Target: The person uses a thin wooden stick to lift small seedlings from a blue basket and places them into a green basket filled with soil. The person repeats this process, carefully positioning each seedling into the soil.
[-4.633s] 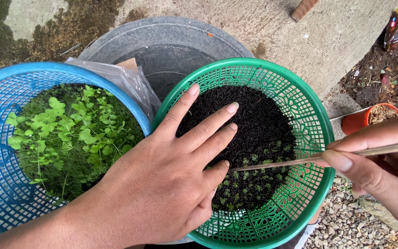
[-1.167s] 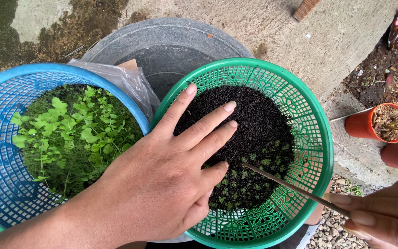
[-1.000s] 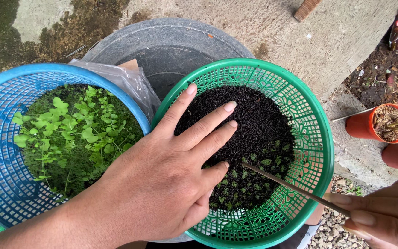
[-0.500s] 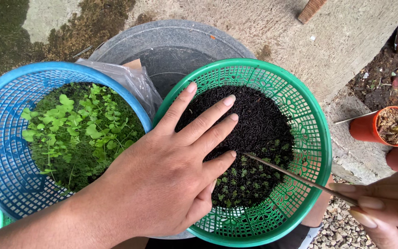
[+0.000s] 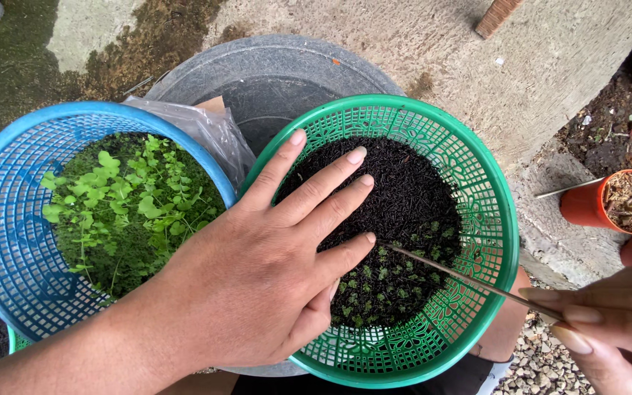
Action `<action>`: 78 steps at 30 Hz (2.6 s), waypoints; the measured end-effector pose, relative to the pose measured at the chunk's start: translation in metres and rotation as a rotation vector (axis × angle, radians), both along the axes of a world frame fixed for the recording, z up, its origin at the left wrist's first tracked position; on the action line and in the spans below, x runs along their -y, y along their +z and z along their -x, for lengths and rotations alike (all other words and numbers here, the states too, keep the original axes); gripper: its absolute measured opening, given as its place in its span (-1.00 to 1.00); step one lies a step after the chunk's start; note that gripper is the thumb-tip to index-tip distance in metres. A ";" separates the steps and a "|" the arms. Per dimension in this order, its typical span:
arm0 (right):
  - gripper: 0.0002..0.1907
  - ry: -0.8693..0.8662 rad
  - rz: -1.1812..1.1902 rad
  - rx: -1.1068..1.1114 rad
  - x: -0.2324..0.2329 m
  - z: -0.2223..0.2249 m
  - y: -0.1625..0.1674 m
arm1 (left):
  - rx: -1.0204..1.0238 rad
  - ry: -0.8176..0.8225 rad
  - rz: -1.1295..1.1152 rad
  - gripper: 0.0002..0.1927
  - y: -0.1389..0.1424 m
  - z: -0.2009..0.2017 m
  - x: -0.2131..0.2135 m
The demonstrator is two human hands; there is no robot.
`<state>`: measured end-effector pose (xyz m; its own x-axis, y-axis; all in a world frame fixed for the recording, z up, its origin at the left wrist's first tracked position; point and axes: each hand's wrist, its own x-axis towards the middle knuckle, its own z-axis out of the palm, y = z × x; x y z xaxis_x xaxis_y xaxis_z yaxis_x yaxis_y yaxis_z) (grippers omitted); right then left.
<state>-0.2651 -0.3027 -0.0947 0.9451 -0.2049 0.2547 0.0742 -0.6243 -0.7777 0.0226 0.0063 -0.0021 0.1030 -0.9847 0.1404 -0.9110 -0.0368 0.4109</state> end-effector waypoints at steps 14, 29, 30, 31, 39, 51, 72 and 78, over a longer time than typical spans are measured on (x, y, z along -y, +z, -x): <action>-0.78 0.213 0.257 0.090 -0.001 -0.023 0.013 | 0.175 0.035 0.019 -0.47 0.004 0.000 0.002; -0.79 -0.032 -0.378 0.022 -0.005 -0.017 -0.019 | 0.229 0.133 0.244 -0.92 0.014 0.004 0.015; -0.76 -0.046 -0.398 -0.005 -0.001 -0.015 -0.024 | 0.230 0.139 0.263 -0.93 0.015 0.004 0.016; -0.71 -0.099 -0.418 -0.077 0.003 -0.010 -0.026 | 0.223 0.137 0.269 -0.92 0.016 0.003 0.017; -0.75 -0.173 -0.583 0.003 0.036 0.023 -0.055 | 0.142 0.130 0.331 -0.87 0.021 0.002 0.022; -0.83 -0.279 -0.765 0.055 0.067 0.039 -0.079 | -0.028 0.136 0.400 -0.83 0.047 0.014 0.022; -0.94 -0.031 -0.565 0.367 -0.041 -0.087 0.025 | -0.199 -0.041 0.153 -0.90 -0.028 0.101 -0.105; -0.89 0.216 -0.401 0.425 -0.075 -0.148 0.060 | -0.204 -0.200 0.130 -0.83 -0.093 0.141 -0.110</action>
